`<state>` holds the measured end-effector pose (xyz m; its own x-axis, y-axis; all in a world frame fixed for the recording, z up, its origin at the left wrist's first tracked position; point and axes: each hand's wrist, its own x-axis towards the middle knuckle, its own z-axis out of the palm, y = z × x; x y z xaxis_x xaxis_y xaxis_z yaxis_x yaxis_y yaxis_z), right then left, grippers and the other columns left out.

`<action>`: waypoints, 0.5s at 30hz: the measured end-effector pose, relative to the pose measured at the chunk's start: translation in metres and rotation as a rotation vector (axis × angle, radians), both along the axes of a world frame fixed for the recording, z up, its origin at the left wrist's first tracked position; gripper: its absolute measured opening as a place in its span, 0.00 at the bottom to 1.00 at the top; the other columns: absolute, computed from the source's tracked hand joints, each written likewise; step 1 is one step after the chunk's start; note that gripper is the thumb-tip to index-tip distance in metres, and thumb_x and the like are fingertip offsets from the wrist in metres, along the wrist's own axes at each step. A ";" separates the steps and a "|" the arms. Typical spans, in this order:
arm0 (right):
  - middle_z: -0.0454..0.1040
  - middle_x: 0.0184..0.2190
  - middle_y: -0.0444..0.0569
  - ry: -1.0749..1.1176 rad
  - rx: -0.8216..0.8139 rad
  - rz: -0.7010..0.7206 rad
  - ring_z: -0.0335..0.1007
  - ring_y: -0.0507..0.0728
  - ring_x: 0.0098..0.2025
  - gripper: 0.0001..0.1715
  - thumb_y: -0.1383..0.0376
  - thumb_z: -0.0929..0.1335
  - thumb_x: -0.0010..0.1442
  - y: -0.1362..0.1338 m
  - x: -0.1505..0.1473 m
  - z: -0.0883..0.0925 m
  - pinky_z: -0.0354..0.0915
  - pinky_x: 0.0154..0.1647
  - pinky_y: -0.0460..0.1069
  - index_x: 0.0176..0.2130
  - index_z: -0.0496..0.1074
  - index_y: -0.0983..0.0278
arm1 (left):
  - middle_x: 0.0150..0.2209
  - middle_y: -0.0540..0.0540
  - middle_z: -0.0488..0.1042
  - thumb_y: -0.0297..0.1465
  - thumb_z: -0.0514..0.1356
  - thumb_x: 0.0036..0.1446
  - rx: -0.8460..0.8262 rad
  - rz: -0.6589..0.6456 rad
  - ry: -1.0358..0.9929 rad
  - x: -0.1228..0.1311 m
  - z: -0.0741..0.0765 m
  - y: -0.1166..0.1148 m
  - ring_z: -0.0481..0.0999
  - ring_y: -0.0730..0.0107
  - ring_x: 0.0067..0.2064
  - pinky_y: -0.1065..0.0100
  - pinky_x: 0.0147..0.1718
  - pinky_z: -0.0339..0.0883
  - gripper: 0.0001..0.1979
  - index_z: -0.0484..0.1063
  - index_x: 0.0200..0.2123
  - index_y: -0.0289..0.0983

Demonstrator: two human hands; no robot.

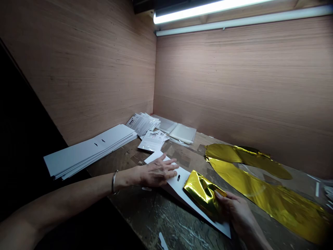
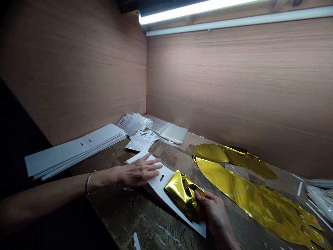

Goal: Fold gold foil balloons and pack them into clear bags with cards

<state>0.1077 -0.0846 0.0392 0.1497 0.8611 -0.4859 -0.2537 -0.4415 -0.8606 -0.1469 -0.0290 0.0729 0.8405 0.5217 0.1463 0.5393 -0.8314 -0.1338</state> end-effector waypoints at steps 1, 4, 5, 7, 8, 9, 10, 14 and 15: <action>0.64 0.09 0.41 -0.006 -0.003 0.012 0.57 0.47 0.12 0.12 0.65 0.72 0.30 0.001 0.000 -0.001 0.52 0.11 0.41 0.15 0.66 0.68 | 0.51 0.42 0.58 0.26 0.50 0.49 0.052 0.061 -0.068 -0.002 0.003 -0.002 0.53 0.56 0.53 0.53 0.48 0.42 0.17 0.61 0.44 0.38; 0.62 0.08 0.39 -0.023 0.000 0.026 0.53 0.45 0.10 0.11 0.65 0.72 0.31 0.003 0.001 -0.004 0.51 0.10 0.41 0.15 0.66 0.68 | 0.54 0.37 0.51 0.30 0.47 0.53 0.166 0.480 -0.472 -0.005 0.005 -0.004 0.46 0.52 0.55 0.49 0.48 0.40 0.23 0.48 0.53 0.36; 0.61 0.07 0.39 -0.027 0.000 0.031 0.53 0.45 0.10 0.11 0.66 0.72 0.31 0.004 0.002 -0.006 0.51 0.10 0.41 0.14 0.66 0.68 | 0.54 0.36 0.49 0.34 0.47 0.53 0.138 0.606 -0.639 -0.003 0.003 -0.005 0.45 0.52 0.55 0.50 0.48 0.42 0.27 0.42 0.55 0.35; 0.62 0.08 0.39 -0.037 0.003 0.046 0.55 0.45 0.11 0.10 0.66 0.71 0.32 0.005 0.003 -0.008 0.51 0.11 0.41 0.15 0.67 0.68 | 0.54 0.35 0.49 0.40 0.44 0.54 -0.012 0.705 -0.905 0.006 -0.007 -0.012 0.46 0.54 0.55 0.54 0.48 0.47 0.31 0.33 0.56 0.34; 0.63 0.09 0.40 -0.046 0.012 0.056 0.56 0.46 0.12 0.09 0.66 0.71 0.32 0.006 0.003 -0.010 0.52 0.12 0.41 0.16 0.67 0.68 | 0.54 0.36 0.50 0.41 0.41 0.55 -0.093 0.698 -0.981 0.012 -0.013 -0.018 0.48 0.55 0.55 0.56 0.48 0.50 0.30 0.31 0.56 0.34; 0.64 0.10 0.41 -0.058 0.022 0.064 0.57 0.46 0.12 0.09 0.66 0.71 0.33 0.006 0.004 -0.011 0.52 0.12 0.41 0.17 0.68 0.68 | 0.53 0.37 0.53 0.41 0.37 0.56 -0.176 0.654 -1.021 0.019 -0.020 -0.025 0.51 0.57 0.54 0.58 0.47 0.52 0.28 0.31 0.56 0.34; 0.65 0.10 0.41 -0.070 0.035 0.071 0.57 0.47 0.13 0.09 0.66 0.71 0.33 0.006 0.004 -0.012 0.52 0.13 0.41 0.17 0.68 0.69 | 0.51 0.38 0.56 0.41 0.34 0.56 -0.241 0.596 -1.029 0.026 -0.027 -0.033 0.54 0.59 0.53 0.60 0.45 0.55 0.27 0.33 0.56 0.35; 0.66 0.10 0.42 -0.159 0.058 0.121 0.57 0.47 0.13 0.06 0.67 0.69 0.34 0.008 0.002 -0.011 0.52 0.14 0.42 0.16 0.67 0.68 | 0.51 0.38 0.56 0.45 0.33 0.55 -0.514 0.288 -0.996 0.048 -0.045 -0.055 0.55 0.60 0.52 0.63 0.45 0.57 0.29 0.36 0.56 0.33; 0.65 0.09 0.41 -0.190 0.061 0.133 0.57 0.47 0.13 0.05 0.68 0.68 0.34 0.008 0.001 -0.009 0.52 0.14 0.42 0.15 0.67 0.68 | 0.53 0.37 0.53 0.45 0.35 0.55 -0.525 0.250 -0.964 0.052 -0.047 -0.056 0.52 0.59 0.53 0.63 0.47 0.54 0.30 0.35 0.56 0.32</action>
